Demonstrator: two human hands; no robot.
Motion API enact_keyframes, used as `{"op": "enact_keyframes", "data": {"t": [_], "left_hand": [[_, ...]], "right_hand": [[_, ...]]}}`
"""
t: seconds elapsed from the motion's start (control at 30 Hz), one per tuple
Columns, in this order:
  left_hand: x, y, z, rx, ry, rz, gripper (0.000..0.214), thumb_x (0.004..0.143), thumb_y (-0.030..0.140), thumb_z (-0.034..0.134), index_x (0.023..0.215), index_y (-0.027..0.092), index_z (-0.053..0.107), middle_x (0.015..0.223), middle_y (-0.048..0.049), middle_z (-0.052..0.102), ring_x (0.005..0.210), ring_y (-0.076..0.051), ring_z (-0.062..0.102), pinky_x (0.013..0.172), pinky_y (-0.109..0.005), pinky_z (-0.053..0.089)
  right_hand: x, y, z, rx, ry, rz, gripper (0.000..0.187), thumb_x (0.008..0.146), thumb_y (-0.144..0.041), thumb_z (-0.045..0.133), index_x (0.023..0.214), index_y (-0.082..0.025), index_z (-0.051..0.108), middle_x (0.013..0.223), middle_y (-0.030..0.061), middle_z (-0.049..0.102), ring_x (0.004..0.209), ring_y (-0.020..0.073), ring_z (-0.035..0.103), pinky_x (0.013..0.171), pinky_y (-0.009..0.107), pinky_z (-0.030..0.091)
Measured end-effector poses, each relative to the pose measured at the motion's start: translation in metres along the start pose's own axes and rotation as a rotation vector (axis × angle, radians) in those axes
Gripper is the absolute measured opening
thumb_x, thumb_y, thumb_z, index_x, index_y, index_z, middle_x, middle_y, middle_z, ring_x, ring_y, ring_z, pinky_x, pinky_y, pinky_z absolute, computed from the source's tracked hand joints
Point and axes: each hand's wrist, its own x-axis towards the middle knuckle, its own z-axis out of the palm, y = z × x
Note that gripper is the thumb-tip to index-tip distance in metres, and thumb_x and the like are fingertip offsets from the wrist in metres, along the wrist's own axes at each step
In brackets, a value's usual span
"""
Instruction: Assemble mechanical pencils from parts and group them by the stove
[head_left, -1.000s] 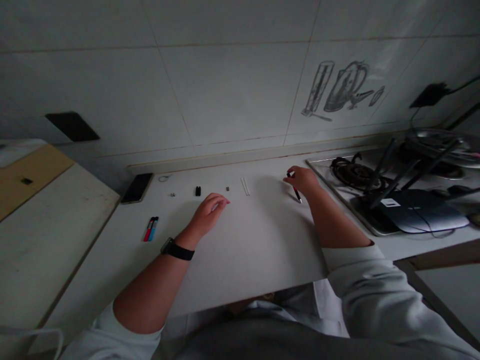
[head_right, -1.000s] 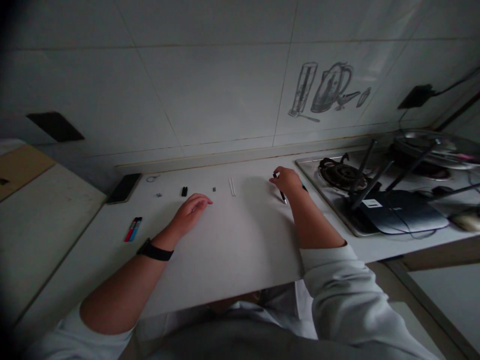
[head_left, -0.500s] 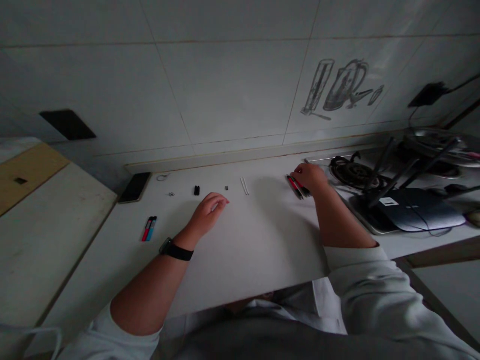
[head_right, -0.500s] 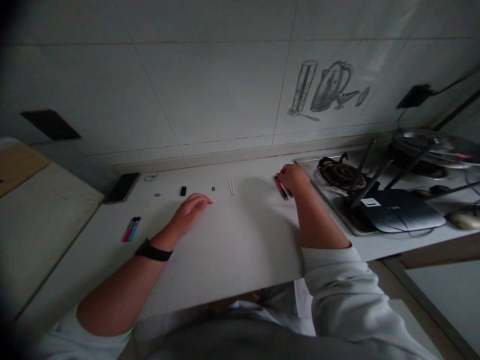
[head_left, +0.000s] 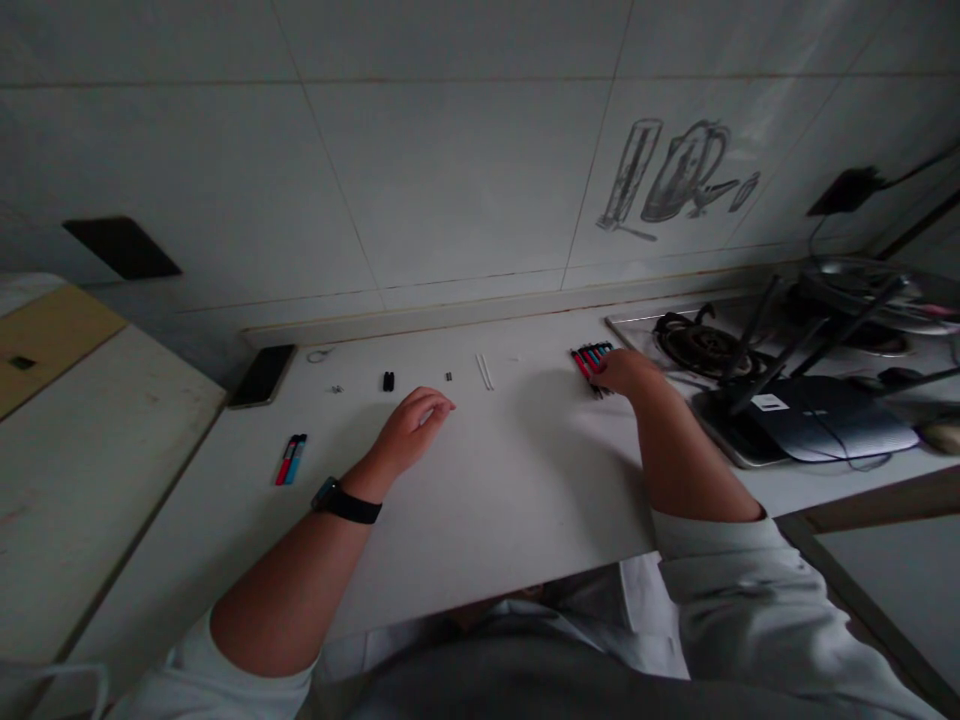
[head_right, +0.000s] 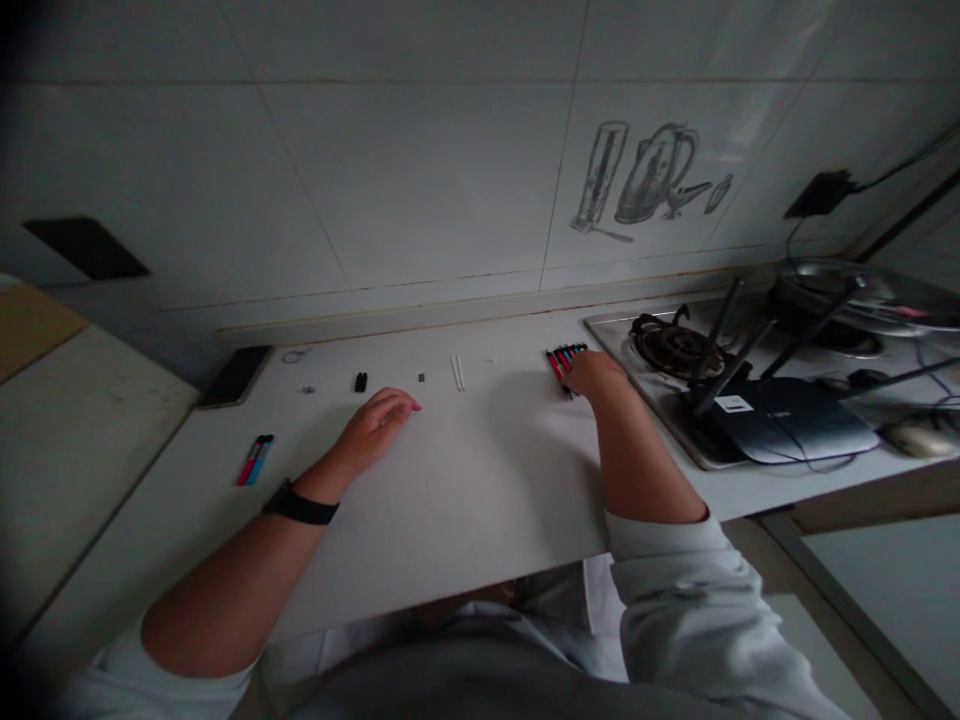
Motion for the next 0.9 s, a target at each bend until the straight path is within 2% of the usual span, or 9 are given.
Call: {"op": "enact_keyframes", "data": {"t": [0.1, 0.2, 0.27, 0.43, 0.6, 0.73, 0.9], "left_hand": [[0.0, 0.0, 0.0, -0.003, -0.002, 0.005, 0.037, 0.106, 0.049, 0.049, 0.102, 0.021, 0.074, 0.108, -0.0081, 0.068, 0.107, -0.022, 0.065, 0.099, -0.041, 0.054], [0.0, -0.001, 0.0, -0.002, -0.001, 0.015, 0.036, 0.106, 0.047, 0.049, 0.103, 0.021, 0.073, 0.108, -0.0077, 0.067, 0.107, -0.021, 0.065, 0.101, -0.041, 0.053], [0.0, 0.0, 0.0, 0.0, -0.002, 0.018, 0.036, 0.106, 0.047, 0.049, 0.102, 0.021, 0.073, 0.107, -0.0077, 0.067, 0.107, -0.021, 0.065, 0.101, -0.041, 0.053], [0.001, 0.002, 0.001, 0.014, -0.003, 0.023, 0.037, 0.106, 0.048, 0.048, 0.1, 0.021, 0.073, 0.106, -0.0079, 0.067, 0.106, -0.022, 0.065, 0.1, -0.041, 0.053], [0.0, 0.002, 0.001, 0.022, -0.004, 0.023, 0.036, 0.107, 0.046, 0.048, 0.102, 0.021, 0.073, 0.106, -0.008, 0.068, 0.107, -0.022, 0.065, 0.101, -0.042, 0.053], [0.0, 0.003, 0.0, 0.021, -0.006, 0.03, 0.035, 0.107, 0.045, 0.048, 0.102, 0.021, 0.073, 0.106, -0.0076, 0.068, 0.105, -0.022, 0.066, 0.1, -0.042, 0.054], [0.0, 0.002, 0.0, 0.012, -0.009, 0.027, 0.034, 0.106, 0.045, 0.049, 0.103, 0.021, 0.073, 0.107, -0.0079, 0.067, 0.107, -0.022, 0.065, 0.1, -0.041, 0.054]], "right_hand": [[-0.003, -0.002, -0.002, 0.021, -0.037, -0.03, 0.027, 0.086, -0.04, 0.068, 0.101, -0.021, 0.081, 0.105, 0.0117, 0.079, 0.099, 0.0286, 0.073, 0.084, 0.035, 0.054], [-0.006, 0.0, -0.004, 0.058, -0.039, -0.045, 0.029, 0.089, -0.046, 0.064, 0.092, -0.023, 0.08, 0.097, 0.0098, 0.079, 0.094, 0.0267, 0.073, 0.082, 0.034, 0.054], [-0.006, 0.001, -0.003, 0.052, -0.034, -0.042, 0.03, 0.09, -0.047, 0.063, 0.088, -0.022, 0.08, 0.098, 0.0112, 0.079, 0.095, 0.0271, 0.073, 0.081, 0.034, 0.053], [-0.001, -0.002, 0.002, 0.0, -0.048, -0.071, 0.032, 0.09, -0.047, 0.064, 0.097, -0.021, 0.081, 0.103, 0.013, 0.079, 0.098, 0.0291, 0.073, 0.085, 0.036, 0.054], [0.004, -0.006, 0.007, -0.013, -0.049, -0.142, 0.034, 0.095, -0.046, 0.059, 0.093, -0.021, 0.082, 0.105, 0.0156, 0.079, 0.103, 0.0318, 0.072, 0.091, 0.04, 0.054], [0.008, -0.008, 0.013, -0.007, -0.052, -0.157, 0.031, 0.093, -0.042, 0.063, 0.102, -0.019, 0.081, 0.109, 0.0185, 0.077, 0.108, 0.033, 0.071, 0.094, 0.04, 0.053], [0.013, -0.007, 0.017, 0.003, 0.009, -0.071, 0.039, 0.088, -0.04, 0.066, 0.116, -0.015, 0.077, 0.114, 0.0212, 0.076, 0.111, 0.0332, 0.07, 0.093, 0.039, 0.053]]}}
